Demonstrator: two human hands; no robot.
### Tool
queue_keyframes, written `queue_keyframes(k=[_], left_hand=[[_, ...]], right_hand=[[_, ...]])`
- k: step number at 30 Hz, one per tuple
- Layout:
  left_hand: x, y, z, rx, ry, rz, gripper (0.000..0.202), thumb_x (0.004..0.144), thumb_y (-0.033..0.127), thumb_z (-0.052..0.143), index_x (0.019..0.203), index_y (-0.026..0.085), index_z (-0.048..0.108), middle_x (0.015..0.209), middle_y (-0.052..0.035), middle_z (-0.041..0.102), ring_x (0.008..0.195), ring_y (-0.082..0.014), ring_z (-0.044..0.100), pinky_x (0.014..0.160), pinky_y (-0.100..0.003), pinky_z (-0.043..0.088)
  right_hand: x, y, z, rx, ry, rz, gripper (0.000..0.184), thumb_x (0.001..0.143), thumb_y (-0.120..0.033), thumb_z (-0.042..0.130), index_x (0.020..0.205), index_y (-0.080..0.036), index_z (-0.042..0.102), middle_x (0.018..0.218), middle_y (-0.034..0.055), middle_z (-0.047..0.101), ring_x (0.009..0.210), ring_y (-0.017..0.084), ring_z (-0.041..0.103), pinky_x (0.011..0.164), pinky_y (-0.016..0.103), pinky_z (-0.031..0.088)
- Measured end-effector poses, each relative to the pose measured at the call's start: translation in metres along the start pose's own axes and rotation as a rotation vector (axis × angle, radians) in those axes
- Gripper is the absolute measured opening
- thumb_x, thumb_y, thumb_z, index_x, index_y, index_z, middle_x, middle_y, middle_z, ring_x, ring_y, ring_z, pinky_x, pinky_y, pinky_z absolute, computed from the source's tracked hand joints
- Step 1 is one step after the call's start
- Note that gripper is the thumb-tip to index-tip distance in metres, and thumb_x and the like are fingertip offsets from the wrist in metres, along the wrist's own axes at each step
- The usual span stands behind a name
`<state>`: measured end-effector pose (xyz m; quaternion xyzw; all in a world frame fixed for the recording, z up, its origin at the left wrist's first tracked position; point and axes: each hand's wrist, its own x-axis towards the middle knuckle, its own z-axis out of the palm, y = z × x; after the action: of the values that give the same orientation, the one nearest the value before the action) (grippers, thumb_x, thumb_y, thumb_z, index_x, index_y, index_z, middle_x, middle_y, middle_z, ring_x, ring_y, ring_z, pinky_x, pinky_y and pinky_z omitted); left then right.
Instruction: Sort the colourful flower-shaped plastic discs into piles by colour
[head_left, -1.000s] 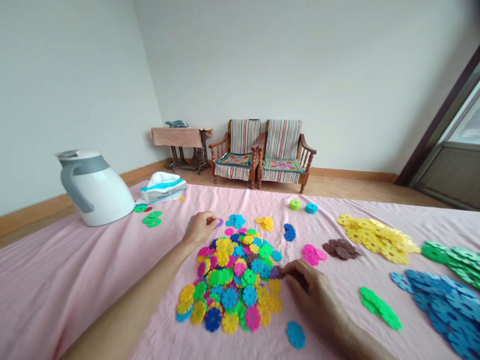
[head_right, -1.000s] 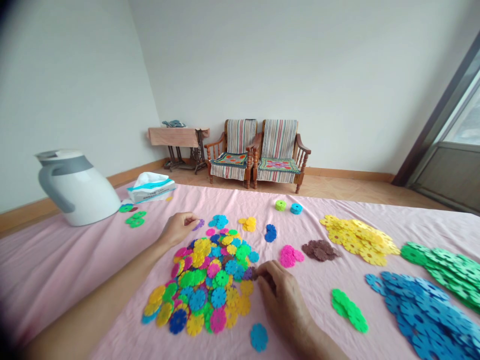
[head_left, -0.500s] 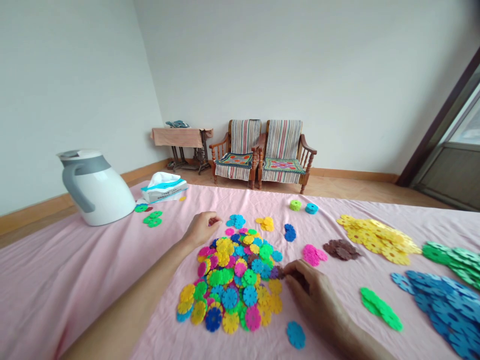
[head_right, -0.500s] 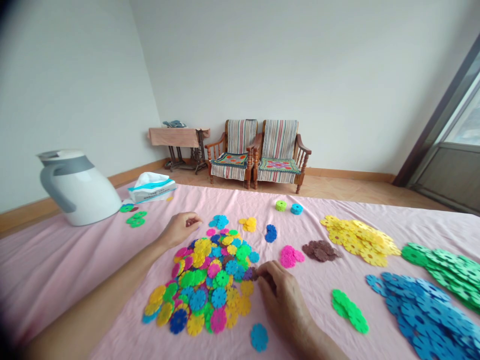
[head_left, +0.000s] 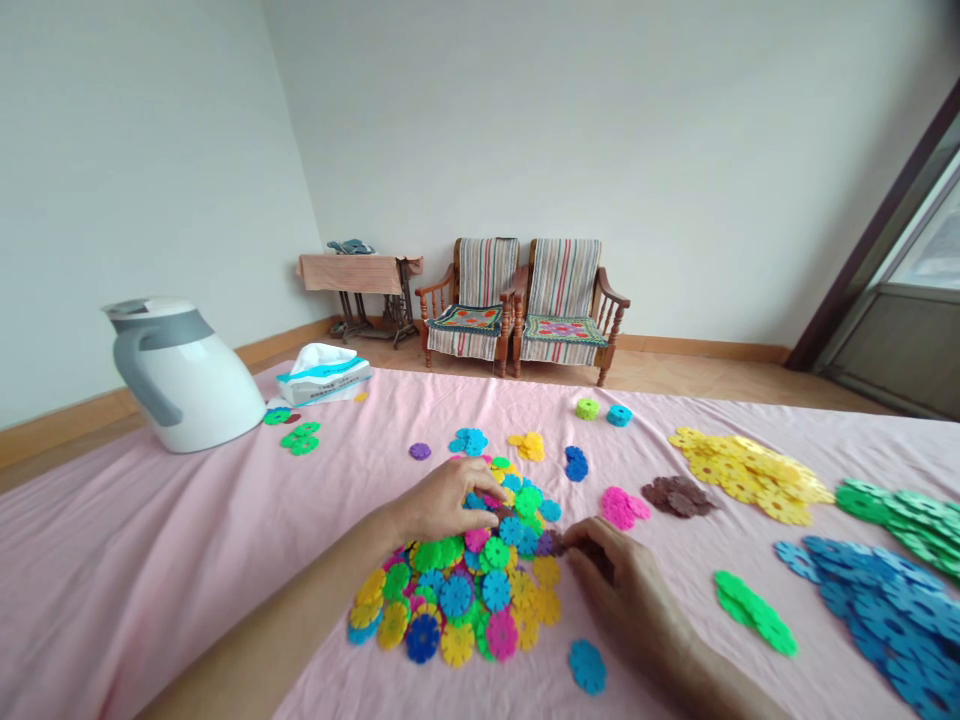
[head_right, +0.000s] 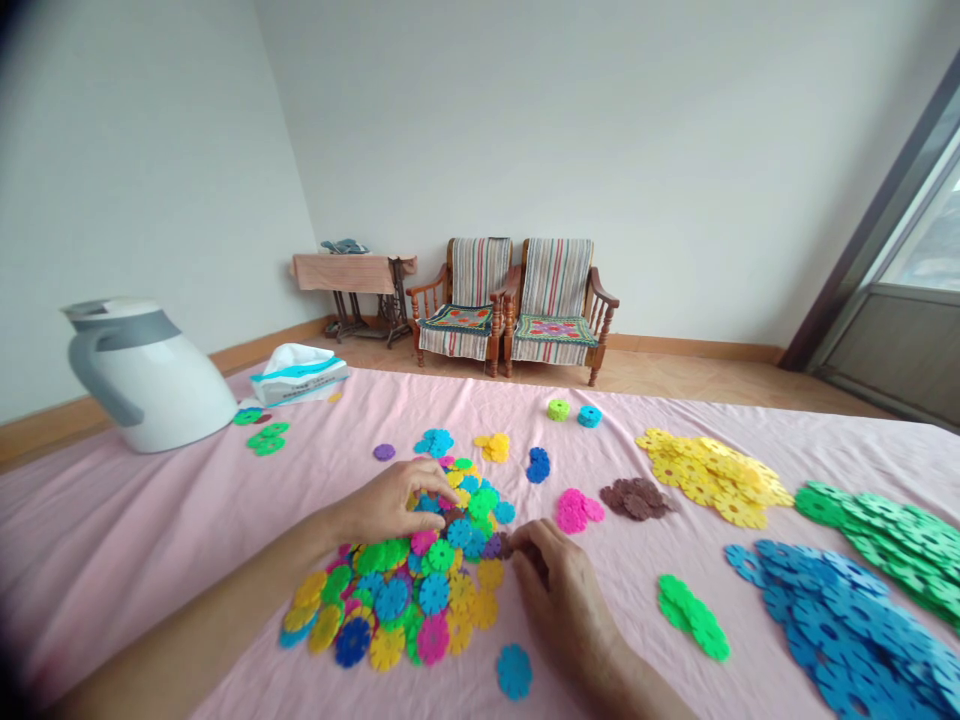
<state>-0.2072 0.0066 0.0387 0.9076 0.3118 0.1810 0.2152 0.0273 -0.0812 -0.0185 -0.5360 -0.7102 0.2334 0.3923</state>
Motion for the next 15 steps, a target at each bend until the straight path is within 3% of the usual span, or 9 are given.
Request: queue_keyframes(k=[6, 15], left_hand=[[0.0, 0.012, 0.014, 0.062, -0.012, 0.025, 0.03, 0.07, 0.027, 0.07, 0.1, 0.023, 0.067, 0.095, -0.0039, 0.058, 0.092, -0.0197, 0.053, 0.083, -0.029, 0.04], [0.003, 0.016, 0.014, -0.037, -0.012, -0.005, 0.006, 0.07, 0.013, 0.062, 0.074, 0.018, 0.063, 0.079, -0.0012, 0.062, 0.082, -0.0166, 0.054, 0.073, -0.025, 0.041]], right_hand=[[0.001, -0.001, 0.0, 0.018, 0.002, 0.001, 0.018, 0.08, -0.017, 0.042, 0.083, -0.019, 0.059, 0.076, 0.0013, 0.062, 0.067, 0.014, 0.055, 0.062, 0.024, 0.04], [0.001, -0.003, 0.0, 0.028, -0.001, -0.005, 0.019, 0.079, -0.014, 0.042, 0.083, -0.02, 0.059, 0.077, 0.0007, 0.062, 0.07, 0.014, 0.055, 0.065, 0.025, 0.041]])
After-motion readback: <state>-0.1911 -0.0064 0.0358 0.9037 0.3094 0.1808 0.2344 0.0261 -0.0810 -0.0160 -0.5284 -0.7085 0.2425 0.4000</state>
